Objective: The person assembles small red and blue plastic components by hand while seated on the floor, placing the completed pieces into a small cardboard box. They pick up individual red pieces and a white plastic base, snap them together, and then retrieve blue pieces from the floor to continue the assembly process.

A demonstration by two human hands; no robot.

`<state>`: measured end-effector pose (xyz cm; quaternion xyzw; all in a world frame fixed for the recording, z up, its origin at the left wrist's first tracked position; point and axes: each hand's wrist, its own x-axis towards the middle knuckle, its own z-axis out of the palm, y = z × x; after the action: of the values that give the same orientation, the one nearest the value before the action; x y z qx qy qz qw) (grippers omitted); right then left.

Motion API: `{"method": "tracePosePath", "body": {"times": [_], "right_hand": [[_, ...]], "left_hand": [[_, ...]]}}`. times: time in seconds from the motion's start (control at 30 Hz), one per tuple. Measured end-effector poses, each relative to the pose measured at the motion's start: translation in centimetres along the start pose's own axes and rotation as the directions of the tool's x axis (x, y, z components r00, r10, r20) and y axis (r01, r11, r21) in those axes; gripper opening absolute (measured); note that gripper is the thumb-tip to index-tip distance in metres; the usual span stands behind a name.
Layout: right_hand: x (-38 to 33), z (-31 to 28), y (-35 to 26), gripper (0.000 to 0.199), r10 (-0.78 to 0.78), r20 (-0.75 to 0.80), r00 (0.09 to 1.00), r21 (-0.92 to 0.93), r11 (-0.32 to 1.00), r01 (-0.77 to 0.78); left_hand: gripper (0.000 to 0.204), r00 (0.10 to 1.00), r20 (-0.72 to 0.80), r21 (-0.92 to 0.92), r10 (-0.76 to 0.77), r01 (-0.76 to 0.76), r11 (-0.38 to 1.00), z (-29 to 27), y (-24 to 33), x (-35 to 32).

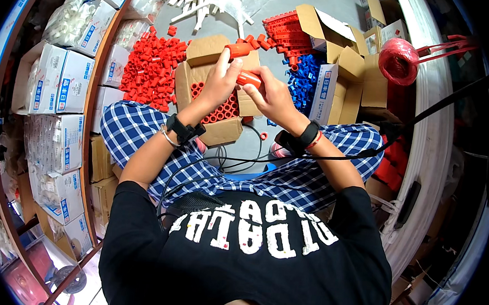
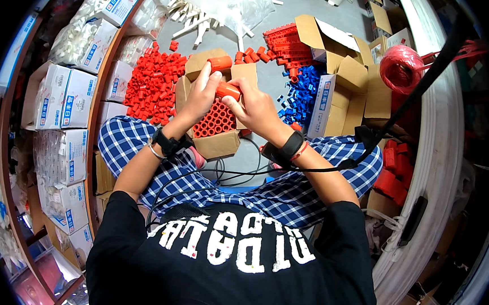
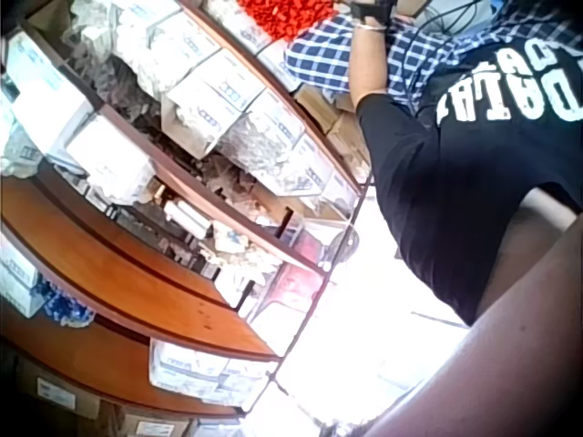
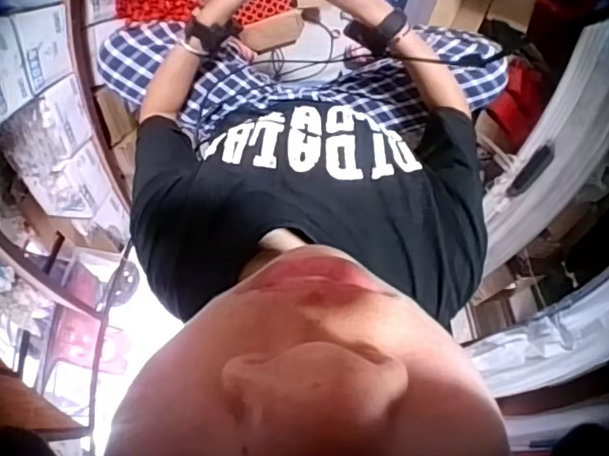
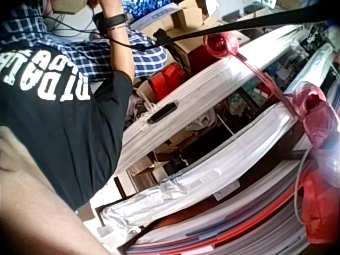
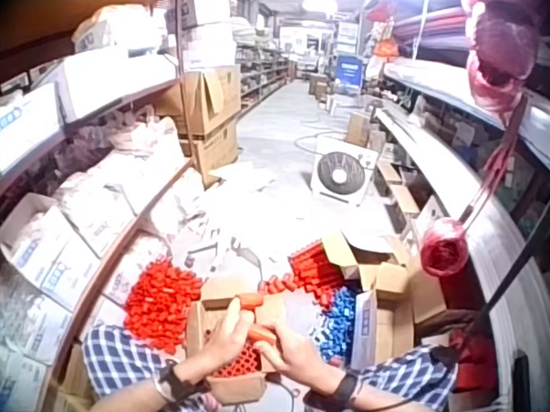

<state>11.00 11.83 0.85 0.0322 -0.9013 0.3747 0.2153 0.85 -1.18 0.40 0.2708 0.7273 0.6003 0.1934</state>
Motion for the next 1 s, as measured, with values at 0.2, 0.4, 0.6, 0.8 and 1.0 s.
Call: {"method": "tracePosePath", "body": {"times": [0.2,0.4,0.6,0.8,1.0], "right_hand": [[-0.1,0.0,0.0,0.027,0.258,0.145,0.955,0.247,0.925,-0.288],[-0.1,-0.1,-0.2,0.04,0.34,0.236,0.91,0.522,0.746,-0.414],[-0.3,0.4,0.3,0.041,0.391,0.342,0.854,0.58,0.628,-0.52],[-0.1,0.7,0.5,0.032,0.374,0.268,0.888,0.644,0.616,-0.454],[-0.1,0.4,-0.4,0.027,0.328,0.177,0.928,0.611,0.703,-0.365]], "left_hand": [[0.043,0.992,0.094,-0.035,0.087,-0.084,0.996,-0.5,0.2,-0.1],[0.049,0.967,0.141,0.063,0.214,-0.224,0.972,-0.4,0.0,-0.5],[0.061,0.955,0.12,0.114,0.27,-0.284,0.952,-0.1,-0.8,-0.5],[0.061,0.965,0.096,0.17,0.245,-0.258,0.951,-0.3,-1.2,-0.4],[0.059,0.958,0.013,0.227,0.287,-0.282,0.932,0.0,-2.3,-0.3]]}}
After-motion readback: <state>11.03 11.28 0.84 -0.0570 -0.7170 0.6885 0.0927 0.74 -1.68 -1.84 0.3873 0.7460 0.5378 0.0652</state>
